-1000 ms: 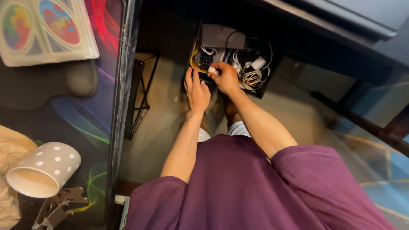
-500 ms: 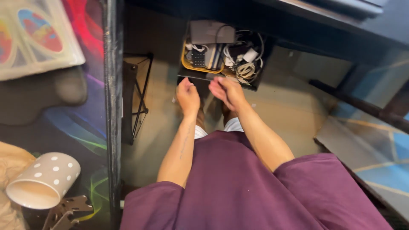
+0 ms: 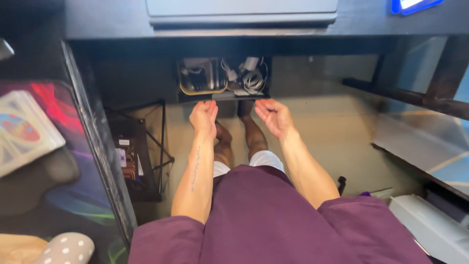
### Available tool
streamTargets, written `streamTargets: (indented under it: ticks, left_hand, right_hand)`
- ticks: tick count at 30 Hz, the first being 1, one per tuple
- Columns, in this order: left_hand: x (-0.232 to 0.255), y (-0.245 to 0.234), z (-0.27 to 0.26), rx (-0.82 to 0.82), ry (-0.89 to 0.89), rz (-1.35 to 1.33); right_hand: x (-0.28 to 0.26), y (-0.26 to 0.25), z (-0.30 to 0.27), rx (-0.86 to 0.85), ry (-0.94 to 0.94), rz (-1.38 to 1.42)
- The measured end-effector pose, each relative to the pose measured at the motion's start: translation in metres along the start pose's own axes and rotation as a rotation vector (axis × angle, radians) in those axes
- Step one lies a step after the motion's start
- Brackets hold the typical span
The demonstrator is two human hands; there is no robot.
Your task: The person organizes a cluttered desk by picking up various items, including a lamp, a glue gun, a fan, a wallet, a comb, a mug, a stapler, a charger, and wipes, and placing them into a drawer or on the desk. They also wipe the desk surface with a cloth.
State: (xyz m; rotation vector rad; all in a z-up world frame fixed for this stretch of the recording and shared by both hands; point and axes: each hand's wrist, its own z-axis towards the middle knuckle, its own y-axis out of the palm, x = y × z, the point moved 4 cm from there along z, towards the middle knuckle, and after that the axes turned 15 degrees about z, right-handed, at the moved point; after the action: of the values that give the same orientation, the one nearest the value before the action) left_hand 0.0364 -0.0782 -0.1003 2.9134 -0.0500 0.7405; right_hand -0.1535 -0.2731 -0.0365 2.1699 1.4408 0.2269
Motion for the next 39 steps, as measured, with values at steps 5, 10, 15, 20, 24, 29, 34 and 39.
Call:
streamTargets:
  ticks: [5, 10, 15, 20, 24, 29, 34, 39]
  left_hand:
    - [0.032, 0.045, 0.041, -0.059, -0.006, -0.093]
    - [0.047, 0.076, 0.087, -0.097, -0.027, -0.218]
    - [0.068, 0.102, 0.094, -0.214, 0.009, -0.297]
    - [0.059, 0.095, 0.093, -0.168, -0.035, -0.127]
    - [0.056, 0.099, 0.052, -0.161, 0.055, 0.259]
    - [0.074, 0.143, -0.089, -0.403, 0.031, 0.383]
    - [0.086, 0.159, -0.171, -0.446, 0.038, 0.395]
    - [0.121, 0.165, -0.225, -0.459, 0.242, 0.446]
  right_hand:
    - [-0.024, 0.032, 0.043, -0.073, -0.021, 0.055]
    - [-0.038, 0.061, 0.074, -0.096, -0.022, 0.1]
    - [-0.043, 0.081, 0.094, -0.134, 0.026, 0.077]
    - [-0.044, 0.08, 0.089, -0.109, 0.048, 0.031]
    - [-0.058, 0.096, 0.035, -0.076, -0.034, -0.337]
    - [-0.099, 0.129, -0.081, -0.203, -0.21, -0.643]
    - [-0.143, 0.144, -0.15, -0.265, -0.447, -0.754]
    - [-0.157, 0.167, -0.191, -0.275, -0.552, -0.753]
